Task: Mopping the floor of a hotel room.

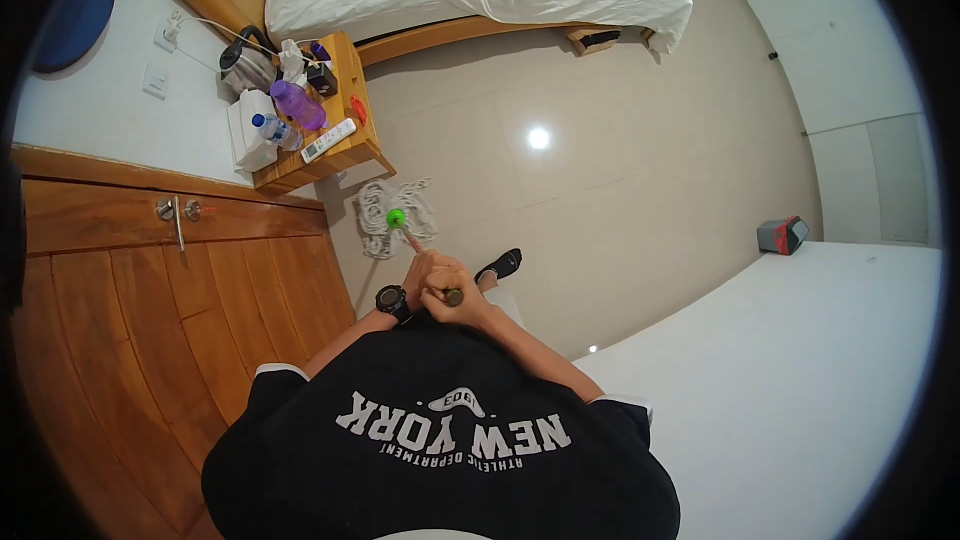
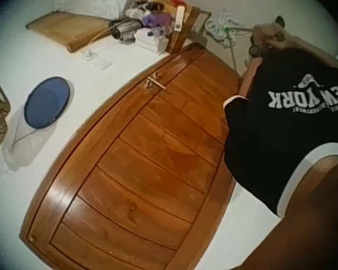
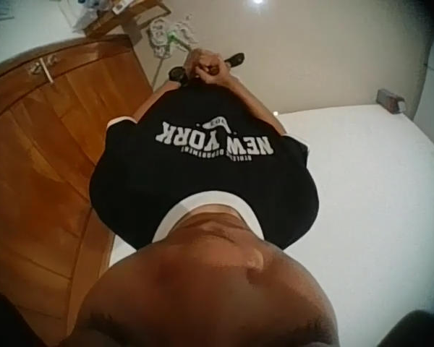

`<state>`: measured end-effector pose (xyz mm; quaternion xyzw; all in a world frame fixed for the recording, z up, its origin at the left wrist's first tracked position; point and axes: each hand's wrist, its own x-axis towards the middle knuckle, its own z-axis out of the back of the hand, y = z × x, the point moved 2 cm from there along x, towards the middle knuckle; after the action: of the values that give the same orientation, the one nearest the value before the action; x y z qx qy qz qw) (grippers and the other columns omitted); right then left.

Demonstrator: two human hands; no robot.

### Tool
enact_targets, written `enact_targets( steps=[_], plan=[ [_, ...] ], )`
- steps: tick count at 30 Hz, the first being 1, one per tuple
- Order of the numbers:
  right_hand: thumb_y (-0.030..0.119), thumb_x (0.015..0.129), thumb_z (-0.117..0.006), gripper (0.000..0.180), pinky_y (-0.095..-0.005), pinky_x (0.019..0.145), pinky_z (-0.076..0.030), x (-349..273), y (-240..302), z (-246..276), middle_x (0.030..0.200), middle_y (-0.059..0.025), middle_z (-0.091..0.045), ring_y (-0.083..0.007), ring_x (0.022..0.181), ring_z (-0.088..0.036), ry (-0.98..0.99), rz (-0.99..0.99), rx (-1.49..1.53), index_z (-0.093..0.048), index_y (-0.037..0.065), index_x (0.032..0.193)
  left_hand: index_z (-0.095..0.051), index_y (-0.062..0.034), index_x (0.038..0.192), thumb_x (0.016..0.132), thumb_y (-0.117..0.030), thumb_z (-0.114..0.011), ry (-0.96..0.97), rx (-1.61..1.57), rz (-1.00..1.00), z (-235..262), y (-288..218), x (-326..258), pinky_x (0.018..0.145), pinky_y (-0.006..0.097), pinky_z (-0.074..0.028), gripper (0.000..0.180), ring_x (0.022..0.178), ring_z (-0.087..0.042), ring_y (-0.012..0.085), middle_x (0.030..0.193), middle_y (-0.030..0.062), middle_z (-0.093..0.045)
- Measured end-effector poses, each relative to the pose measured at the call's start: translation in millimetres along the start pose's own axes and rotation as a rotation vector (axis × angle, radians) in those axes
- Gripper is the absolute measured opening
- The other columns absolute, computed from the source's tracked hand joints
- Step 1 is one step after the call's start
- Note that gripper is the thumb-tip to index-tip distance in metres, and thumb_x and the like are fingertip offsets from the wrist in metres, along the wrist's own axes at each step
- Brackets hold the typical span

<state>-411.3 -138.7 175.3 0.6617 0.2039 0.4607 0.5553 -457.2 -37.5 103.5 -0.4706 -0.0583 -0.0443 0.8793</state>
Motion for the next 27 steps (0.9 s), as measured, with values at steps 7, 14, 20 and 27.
enact_targets(
  steps=[7, 14, 20, 27],
  plan=[
    [-0.007, 0.073, -0.058, 0.035, -0.0285, 0.044, -0.027, -38.5, 22.5, 9.4, 0.048, -0.0037, -0.034, -0.0108, 0.046, -0.033, -0.360, -0.270, -0.214, -0.029, 0.003, 0.055, -0.058, -0.0087, 0.062, 0.069, -0.034, -0.067, 0.289, -0.028, -0.135, -38.5, -7.3, 15.6, 0.053, 0.044, -0.044, 0.027, 0.061, -0.060, 0.0361, 0.062, 0.0128, -0.060],
    [-0.005, 0.068, -0.060, 0.031, -0.0316, 0.049, -0.028, -40.1, 54.5, 17.2, 0.050, -0.0072, -0.043, -0.0189, 0.045, -0.041, -0.652, -0.238, -0.522, -0.035, 0.005, 0.053, -0.053, -0.0033, 0.060, 0.066, -0.024, -0.065, 0.547, -0.292, -0.295, -89.4, -13.3, 44.7, 0.051, 0.040, -0.039, 0.024, 0.052, -0.054, 0.0298, 0.058, 0.0136, -0.057],
    [-0.006, 0.069, -0.062, 0.034, -0.0317, 0.049, -0.030, -26.8, 32.2, 26.8, 0.047, -0.0073, -0.036, -0.0184, 0.042, -0.036, -0.729, -0.134, -0.598, -0.034, 0.005, 0.053, -0.052, -0.0020, 0.060, 0.064, -0.023, -0.065, 0.662, -0.342, -0.314, -108.9, 8.8, 63.8, 0.051, 0.040, -0.038, 0.025, 0.051, -0.052, 0.0285, 0.058, 0.0139, -0.056],
    [-0.007, 0.080, -0.061, 0.039, -0.0293, 0.044, -0.025, -13.7, 20.3, 42.6, 0.048, -0.0050, -0.034, -0.0141, 0.043, -0.030, -0.614, -0.045, -0.441, -0.033, 0.004, 0.055, -0.054, 0.0001, 0.059, 0.062, -0.023, -0.067, 0.777, -0.177, -0.243, -48.2, -11.1, 107.0, 0.051, 0.040, -0.040, 0.026, 0.054, -0.055, 0.0317, 0.058, 0.0161, -0.058]
  ],
)
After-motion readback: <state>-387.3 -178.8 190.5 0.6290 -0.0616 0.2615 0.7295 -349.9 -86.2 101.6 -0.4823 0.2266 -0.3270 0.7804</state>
